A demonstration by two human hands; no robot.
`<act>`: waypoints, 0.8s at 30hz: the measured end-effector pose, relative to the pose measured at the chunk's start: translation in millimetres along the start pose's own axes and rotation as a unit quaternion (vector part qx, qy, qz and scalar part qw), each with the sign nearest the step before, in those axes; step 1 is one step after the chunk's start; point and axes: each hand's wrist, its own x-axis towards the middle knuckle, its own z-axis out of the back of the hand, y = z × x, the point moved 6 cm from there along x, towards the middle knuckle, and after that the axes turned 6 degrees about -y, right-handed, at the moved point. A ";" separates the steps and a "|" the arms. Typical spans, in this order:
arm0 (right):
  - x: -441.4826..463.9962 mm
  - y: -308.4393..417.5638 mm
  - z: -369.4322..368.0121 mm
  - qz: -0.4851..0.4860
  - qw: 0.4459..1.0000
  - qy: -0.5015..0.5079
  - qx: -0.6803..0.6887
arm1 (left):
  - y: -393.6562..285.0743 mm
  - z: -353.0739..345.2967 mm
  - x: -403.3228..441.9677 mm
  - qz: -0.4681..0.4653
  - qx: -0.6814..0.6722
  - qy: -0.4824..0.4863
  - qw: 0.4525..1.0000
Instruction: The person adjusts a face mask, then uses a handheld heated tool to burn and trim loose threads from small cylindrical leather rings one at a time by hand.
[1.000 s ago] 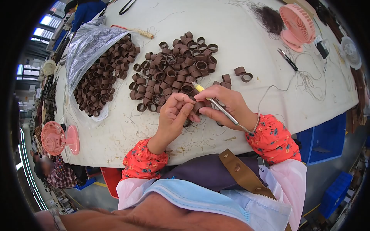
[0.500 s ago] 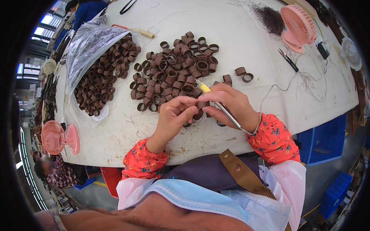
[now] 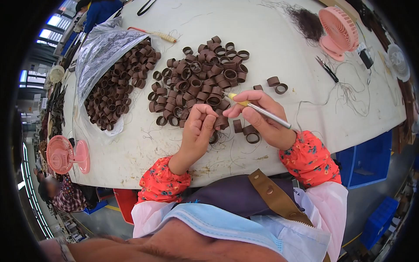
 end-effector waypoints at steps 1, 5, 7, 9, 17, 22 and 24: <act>-1.2 -4.4 1.7 -0.026 0.999 0.020 0.041 | 0.3 -0.1 -0.2 -0.010 0.013 -0.001 1.000; -4.6 -10.1 4.8 -0.105 0.988 0.047 0.105 | -1.0 -0.3 0.0 -0.032 0.050 -0.001 0.998; -5.4 -11.0 3.9 -0.120 0.987 0.045 0.099 | -1.5 -0.5 -0.1 -0.032 0.059 -0.001 0.998; -5.0 -11.2 2.7 -0.123 0.987 0.044 0.095 | -1.2 -0.6 0.0 -0.031 0.065 -0.002 0.997; -5.2 -12.9 2.1 -0.132 0.986 0.046 0.093 | -0.9 -0.3 1.9 -0.072 0.063 -0.033 0.995; -5.5 -14.5 2.1 -0.129 0.986 0.048 0.098 | -1.3 -0.6 2.2 -0.074 0.063 -0.033 0.995; -4.9 -13.7 1.5 -0.129 0.986 0.047 0.097 | -2.2 -0.5 2.1 -0.074 0.067 -0.034 0.994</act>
